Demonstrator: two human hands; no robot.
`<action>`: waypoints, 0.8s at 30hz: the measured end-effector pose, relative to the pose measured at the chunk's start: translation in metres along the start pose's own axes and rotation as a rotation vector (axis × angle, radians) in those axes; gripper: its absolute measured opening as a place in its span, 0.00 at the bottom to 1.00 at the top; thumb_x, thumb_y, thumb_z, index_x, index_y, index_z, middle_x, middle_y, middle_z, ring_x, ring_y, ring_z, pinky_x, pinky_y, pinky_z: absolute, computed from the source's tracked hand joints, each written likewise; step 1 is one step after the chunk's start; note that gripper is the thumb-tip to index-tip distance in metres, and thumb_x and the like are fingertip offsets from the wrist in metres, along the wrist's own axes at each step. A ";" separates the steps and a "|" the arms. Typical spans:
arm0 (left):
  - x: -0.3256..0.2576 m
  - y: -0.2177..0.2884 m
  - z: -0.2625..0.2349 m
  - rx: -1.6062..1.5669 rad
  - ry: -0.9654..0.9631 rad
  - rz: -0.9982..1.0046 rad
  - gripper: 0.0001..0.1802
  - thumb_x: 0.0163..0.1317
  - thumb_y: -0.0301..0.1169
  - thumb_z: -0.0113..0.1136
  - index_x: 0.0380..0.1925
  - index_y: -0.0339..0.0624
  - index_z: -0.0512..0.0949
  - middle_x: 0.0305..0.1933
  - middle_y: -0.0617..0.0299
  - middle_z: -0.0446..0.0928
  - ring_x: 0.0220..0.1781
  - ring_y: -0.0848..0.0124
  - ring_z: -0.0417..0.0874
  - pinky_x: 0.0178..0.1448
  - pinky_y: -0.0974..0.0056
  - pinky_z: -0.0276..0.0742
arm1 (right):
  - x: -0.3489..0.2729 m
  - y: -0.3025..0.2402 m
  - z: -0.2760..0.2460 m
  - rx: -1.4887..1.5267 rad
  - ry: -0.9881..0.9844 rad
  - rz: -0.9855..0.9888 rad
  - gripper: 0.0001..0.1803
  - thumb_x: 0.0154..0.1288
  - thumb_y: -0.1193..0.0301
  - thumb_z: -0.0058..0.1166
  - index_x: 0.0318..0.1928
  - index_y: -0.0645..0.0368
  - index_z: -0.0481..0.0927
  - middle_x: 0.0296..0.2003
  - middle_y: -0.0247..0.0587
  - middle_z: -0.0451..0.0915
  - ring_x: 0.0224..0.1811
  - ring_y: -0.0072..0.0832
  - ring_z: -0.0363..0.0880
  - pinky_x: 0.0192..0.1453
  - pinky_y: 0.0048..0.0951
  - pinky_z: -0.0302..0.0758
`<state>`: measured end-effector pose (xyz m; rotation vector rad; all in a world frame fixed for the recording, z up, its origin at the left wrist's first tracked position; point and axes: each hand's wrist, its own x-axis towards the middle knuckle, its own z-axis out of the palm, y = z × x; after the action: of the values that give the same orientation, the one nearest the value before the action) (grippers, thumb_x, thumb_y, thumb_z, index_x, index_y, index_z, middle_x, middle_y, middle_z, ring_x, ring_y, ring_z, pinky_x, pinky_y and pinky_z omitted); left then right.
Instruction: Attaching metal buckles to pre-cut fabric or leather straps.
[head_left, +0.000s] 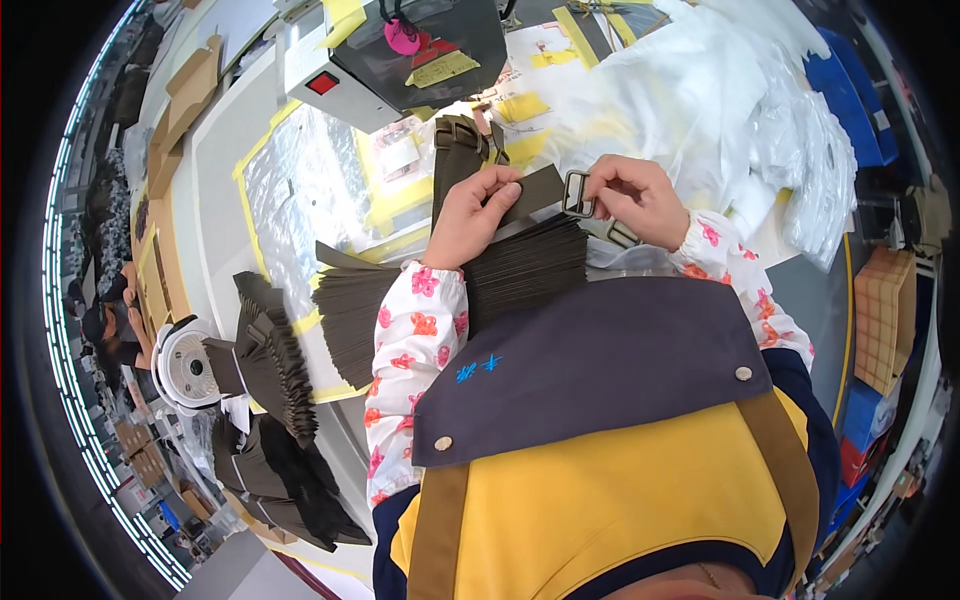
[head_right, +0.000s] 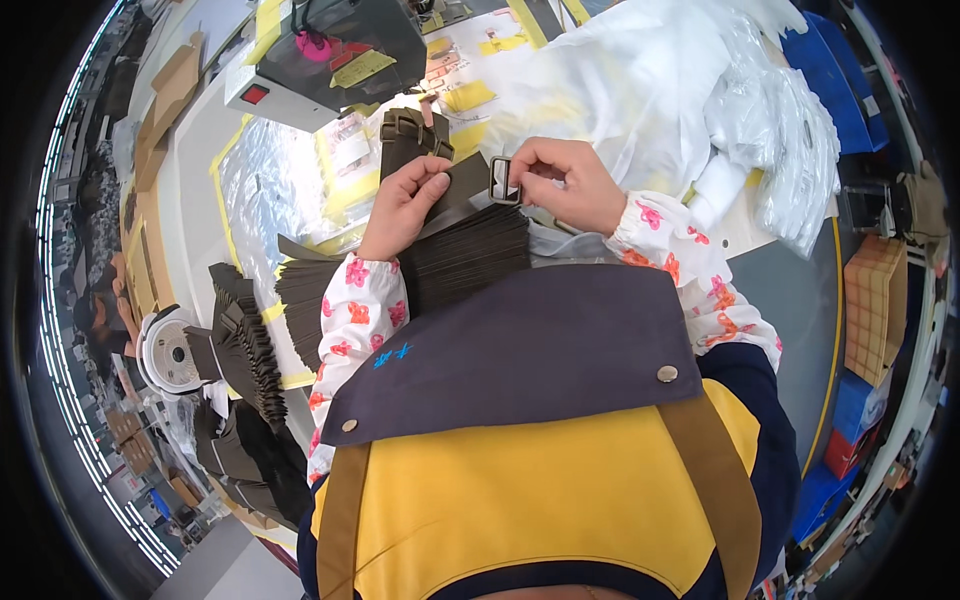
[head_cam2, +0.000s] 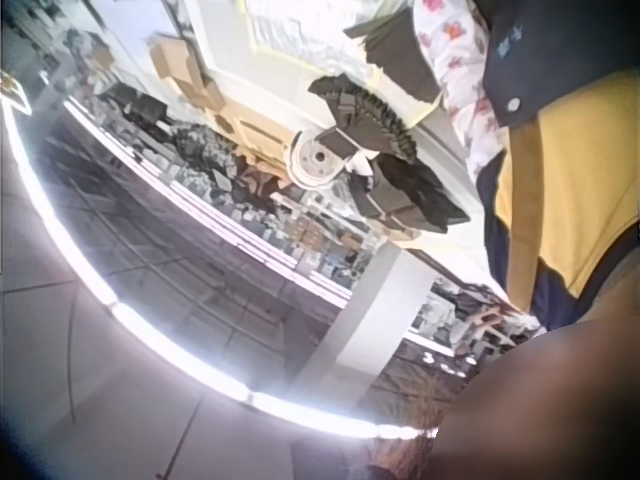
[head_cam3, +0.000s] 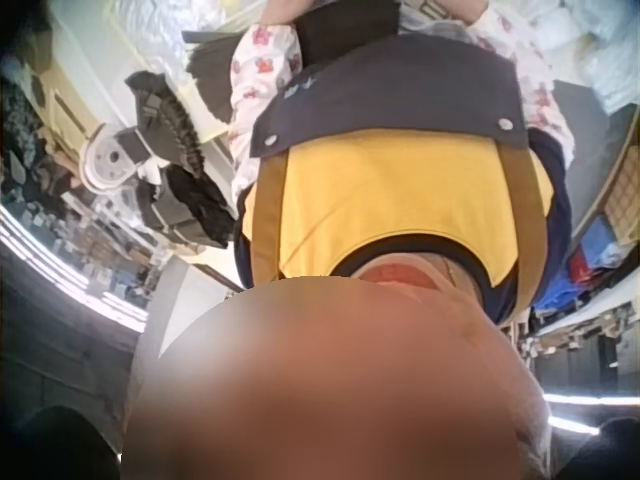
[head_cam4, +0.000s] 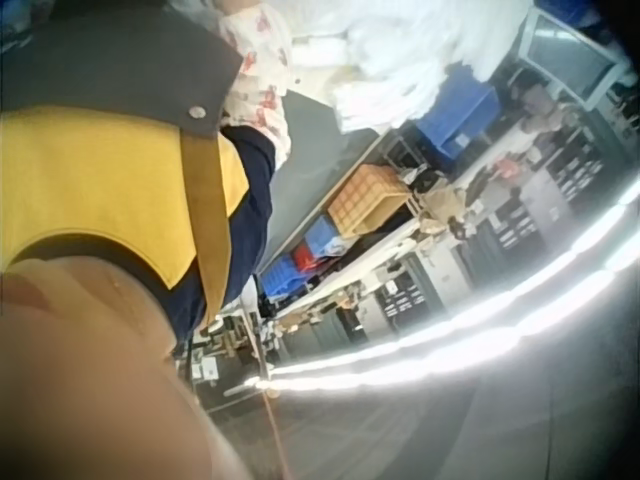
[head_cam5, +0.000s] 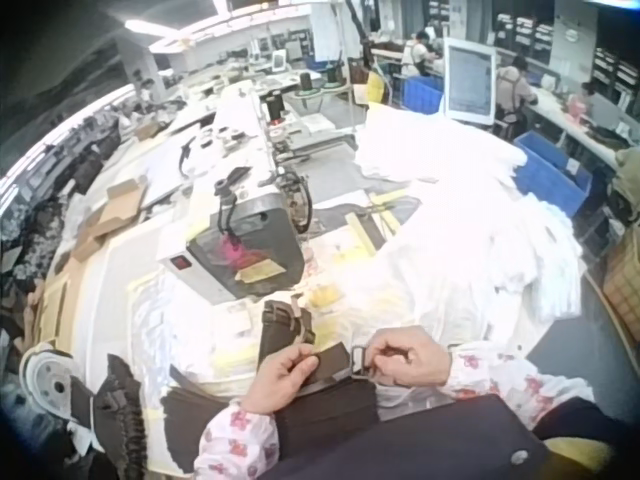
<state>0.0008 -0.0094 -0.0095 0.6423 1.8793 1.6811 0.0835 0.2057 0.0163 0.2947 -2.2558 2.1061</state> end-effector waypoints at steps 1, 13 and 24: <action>0.000 0.001 0.000 0.000 0.000 -0.001 0.08 0.60 0.27 0.50 0.36 0.33 0.71 0.27 0.69 0.72 0.30 0.83 0.68 0.36 0.77 0.65 | 0.004 -0.004 0.004 0.076 -0.003 0.171 0.03 0.58 0.78 0.45 0.33 0.62 0.71 0.24 0.30 0.72 0.21 0.14 0.70 0.24 0.15 0.67; -0.008 -0.009 -0.006 -0.241 -0.044 -0.017 0.07 0.62 0.28 0.49 0.37 0.36 0.71 0.31 0.73 0.70 0.33 0.85 0.65 0.39 0.79 0.62 | 0.025 0.028 0.020 0.775 -0.149 0.395 0.09 0.63 0.71 0.46 0.41 0.56 0.62 0.24 0.31 0.69 0.19 0.16 0.68 0.21 0.16 0.66; -0.007 0.003 0.011 -0.048 0.189 0.127 0.09 0.65 0.30 0.43 0.37 0.37 0.71 0.31 0.68 0.69 0.34 0.80 0.68 0.42 0.74 0.64 | 0.033 0.028 0.039 0.525 -0.165 0.578 0.15 0.59 0.78 0.45 0.47 0.59 0.62 0.28 0.36 0.72 0.21 0.21 0.74 0.21 0.18 0.71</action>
<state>0.0134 -0.0053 -0.0066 0.6127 1.9556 1.9217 0.0501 0.1652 -0.0086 -0.2173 -1.9852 3.0630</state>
